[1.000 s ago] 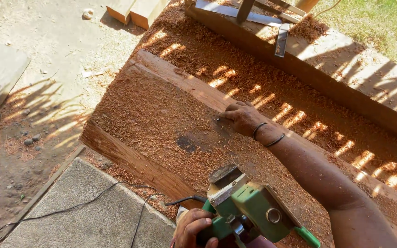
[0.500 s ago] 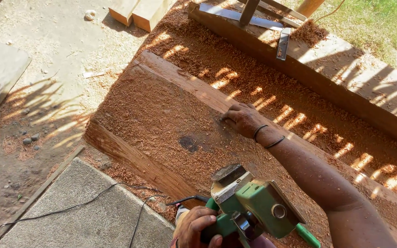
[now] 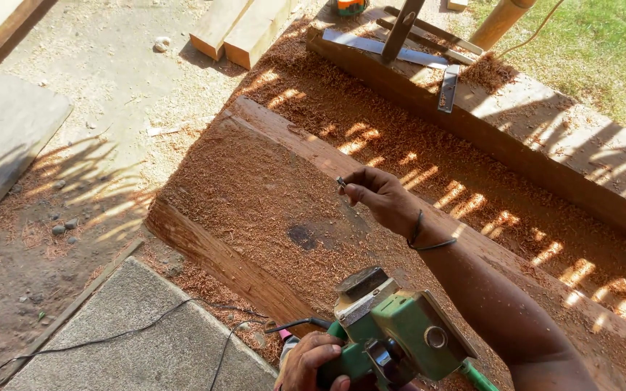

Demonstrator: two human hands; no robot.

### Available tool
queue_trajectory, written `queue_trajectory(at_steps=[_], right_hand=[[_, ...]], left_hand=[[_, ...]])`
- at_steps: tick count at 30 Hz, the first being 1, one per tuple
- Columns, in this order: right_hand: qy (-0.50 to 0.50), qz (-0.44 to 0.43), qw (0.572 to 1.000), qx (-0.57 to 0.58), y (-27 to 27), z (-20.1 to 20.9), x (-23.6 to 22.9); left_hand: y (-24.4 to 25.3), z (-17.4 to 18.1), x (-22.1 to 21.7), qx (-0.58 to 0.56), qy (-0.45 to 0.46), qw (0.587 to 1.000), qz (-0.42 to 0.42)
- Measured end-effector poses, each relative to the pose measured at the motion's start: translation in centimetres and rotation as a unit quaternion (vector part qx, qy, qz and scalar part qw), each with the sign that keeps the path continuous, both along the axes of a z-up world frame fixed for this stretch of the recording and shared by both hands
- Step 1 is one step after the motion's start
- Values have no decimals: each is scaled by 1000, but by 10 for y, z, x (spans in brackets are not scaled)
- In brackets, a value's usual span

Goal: The person holds a green electric hand planer and uses a hex key and screwdriver to loosen and adjust its components, working on the blade and base while seated at a sawdust-covered wooden beam. They turn the planer over, reposition it, and finally set it down on the beam.

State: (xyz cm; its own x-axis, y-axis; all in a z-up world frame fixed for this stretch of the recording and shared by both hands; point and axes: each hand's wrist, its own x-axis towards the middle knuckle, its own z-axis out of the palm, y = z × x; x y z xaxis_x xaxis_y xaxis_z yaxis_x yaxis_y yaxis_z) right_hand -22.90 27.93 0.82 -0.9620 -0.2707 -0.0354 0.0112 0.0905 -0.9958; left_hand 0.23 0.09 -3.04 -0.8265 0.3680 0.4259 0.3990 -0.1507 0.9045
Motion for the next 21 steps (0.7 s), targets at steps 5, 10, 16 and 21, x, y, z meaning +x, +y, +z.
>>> queue_trajectory(at_steps=[5, 10, 16, 21], right_hand=[[24, 35, 990, -131, -28, 71, 9], [-1, 65, 961, -267, -44, 122, 17], [46, 119, 953, -275, -41, 143, 27], [32, 113, 953, -280, -39, 156, 35]], left_hand=[[3, 0, -3, 6, 26, 999, 28], [9, 0, -1, 30, 34, 998, 51], [9, 0, 0, 32, 6, 996, 79], [9, 24, -5, 22, 43, 997, 62]])
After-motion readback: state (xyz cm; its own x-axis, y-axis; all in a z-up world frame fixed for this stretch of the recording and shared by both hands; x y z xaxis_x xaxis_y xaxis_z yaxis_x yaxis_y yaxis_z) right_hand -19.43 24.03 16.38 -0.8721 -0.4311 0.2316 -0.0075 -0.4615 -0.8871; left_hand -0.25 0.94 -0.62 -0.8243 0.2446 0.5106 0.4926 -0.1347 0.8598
